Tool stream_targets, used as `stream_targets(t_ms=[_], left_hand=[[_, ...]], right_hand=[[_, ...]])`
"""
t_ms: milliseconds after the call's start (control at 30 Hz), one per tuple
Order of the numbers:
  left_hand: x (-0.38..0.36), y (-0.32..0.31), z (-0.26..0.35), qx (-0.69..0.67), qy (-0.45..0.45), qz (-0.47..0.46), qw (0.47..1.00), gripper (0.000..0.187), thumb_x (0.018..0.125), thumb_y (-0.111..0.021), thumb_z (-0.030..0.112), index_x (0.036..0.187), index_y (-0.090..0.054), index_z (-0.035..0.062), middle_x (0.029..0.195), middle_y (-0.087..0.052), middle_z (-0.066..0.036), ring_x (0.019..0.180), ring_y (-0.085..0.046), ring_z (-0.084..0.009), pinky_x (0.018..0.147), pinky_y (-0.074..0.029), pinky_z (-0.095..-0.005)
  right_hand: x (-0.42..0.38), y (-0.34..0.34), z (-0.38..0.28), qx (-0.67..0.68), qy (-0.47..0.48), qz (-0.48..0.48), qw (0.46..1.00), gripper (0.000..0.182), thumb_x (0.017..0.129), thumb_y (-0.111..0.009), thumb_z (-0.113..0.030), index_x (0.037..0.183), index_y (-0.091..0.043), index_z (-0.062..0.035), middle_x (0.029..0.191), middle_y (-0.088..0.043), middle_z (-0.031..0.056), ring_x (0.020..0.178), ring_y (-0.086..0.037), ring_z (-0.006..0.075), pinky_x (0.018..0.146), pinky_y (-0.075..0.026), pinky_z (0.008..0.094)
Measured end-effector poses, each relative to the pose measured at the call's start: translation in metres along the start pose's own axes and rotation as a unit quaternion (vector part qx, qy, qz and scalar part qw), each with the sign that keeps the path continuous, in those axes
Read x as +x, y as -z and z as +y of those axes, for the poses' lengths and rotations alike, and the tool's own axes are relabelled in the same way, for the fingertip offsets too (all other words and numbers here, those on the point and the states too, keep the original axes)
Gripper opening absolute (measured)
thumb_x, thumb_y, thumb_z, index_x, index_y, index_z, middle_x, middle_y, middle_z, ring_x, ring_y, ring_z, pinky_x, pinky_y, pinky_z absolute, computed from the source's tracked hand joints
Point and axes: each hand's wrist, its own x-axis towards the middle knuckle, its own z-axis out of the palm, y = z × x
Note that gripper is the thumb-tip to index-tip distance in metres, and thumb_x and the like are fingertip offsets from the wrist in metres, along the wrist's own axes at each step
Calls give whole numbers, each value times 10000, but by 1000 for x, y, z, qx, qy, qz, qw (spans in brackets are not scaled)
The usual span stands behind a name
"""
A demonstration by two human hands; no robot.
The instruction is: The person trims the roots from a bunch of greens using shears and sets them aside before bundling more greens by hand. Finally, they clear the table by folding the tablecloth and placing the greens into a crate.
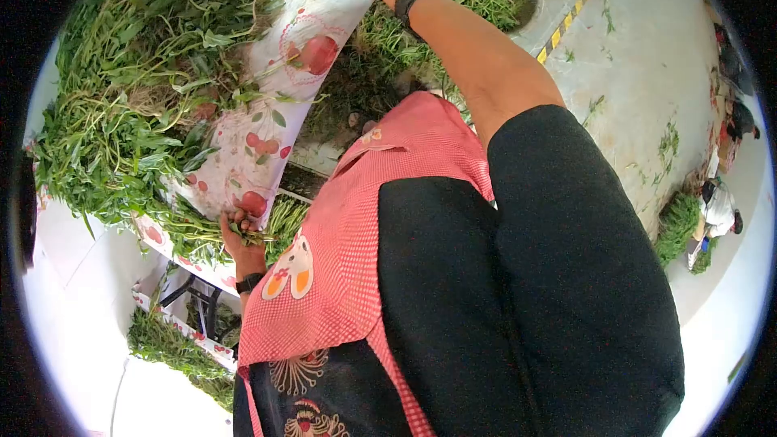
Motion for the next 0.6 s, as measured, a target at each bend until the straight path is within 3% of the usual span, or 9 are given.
stream_targets(t_ms=[67,167,267,300,333,400,433,533,600], left_hand=[[0,-4,0,27,-5,23,999,248,910,-499,341,739,-436,174,608,-498,25,432,-412,-91,383,-343,-218],[5,-1,0,20,-6,27,999,261,913,-505,368,739,-437,186,603,-499,32,422,-406,-80,368,-328,-214],[-3,-6,-1,38,-21,28,999,277,913,-519,393,754,-446,179,602,-512,33,421,-412,-73,366,-321,-209],[2,-4,-3,36,-39,30,998,275,916,-519,388,756,-449,175,599,-512,35,422,-413,-72,366,-318,-210],[0,-6,-3,36,-50,31,998,273,918,-520,383,758,-453,172,596,-513,37,423,-414,-70,366,-316,-210],[-7,-12,-2,46,-35,57,997,278,920,-527,367,742,-456,165,594,-513,39,424,-409,-68,364,-305,-211],[-4,-10,-4,33,-37,52,997,280,916,-533,369,740,-456,165,600,-520,38,418,-401,-66,359,-297,-204],[10,-1,-7,10,-56,64,996,284,908,-544,369,732,-453,165,625,-548,33,399,-377,-58,340,-269,-177],[18,3,-6,-24,-41,70,996,303,879,-572,411,740,-463,166,674,-590,14,392,-379,-56,322,-288,-180]], right_hand=[[10,7,3,-12,22,14,1000,357,879,-480,-331,1185,-579,-178,1375,-366,110,1269,-285,391,941,-312,627],[39,48,5,13,-25,-230,973,417,891,-458,-406,1223,-553,-173,1366,-365,130,1241,-304,386,930,-297,656],[46,19,30,12,16,-155,988,503,887,-459,-444,1311,-464,-174,1392,-330,142,1263,-281,377,934,-290,656],[43,8,32,-86,33,-167,982,590,885,-469,-442,1398,-322,-190,1446,-262,122,1295,-249,366,935,-296,649],[38,8,30,-88,31,-166,982,590,885,-469,-442,1398,-322,-190,1446,-262,122,1295,-249,366,935,-296,649],[30,6,29,-91,31,-18,995,445,855,-489,-343,1291,-468,-253,1356,-388,85,1283,-313,300,942,-311,573],[33,-1,29,-64,4,-52,997,434,847,-474,-365,1278,-477,-315,1425,-296,65,1332,-229,291,916,-255,662],[33,-5,33,-37,-1,-68,997,442,839,-483,-375,1276,-483,-311,1437,-276,61,1331,-228,304,910,-257,667],[37,-13,35,-15,-17,-74,997,463,806,-522,-407,1261,-493,-329,1430,-289,54,1338,-201,307,969,-155,694]])
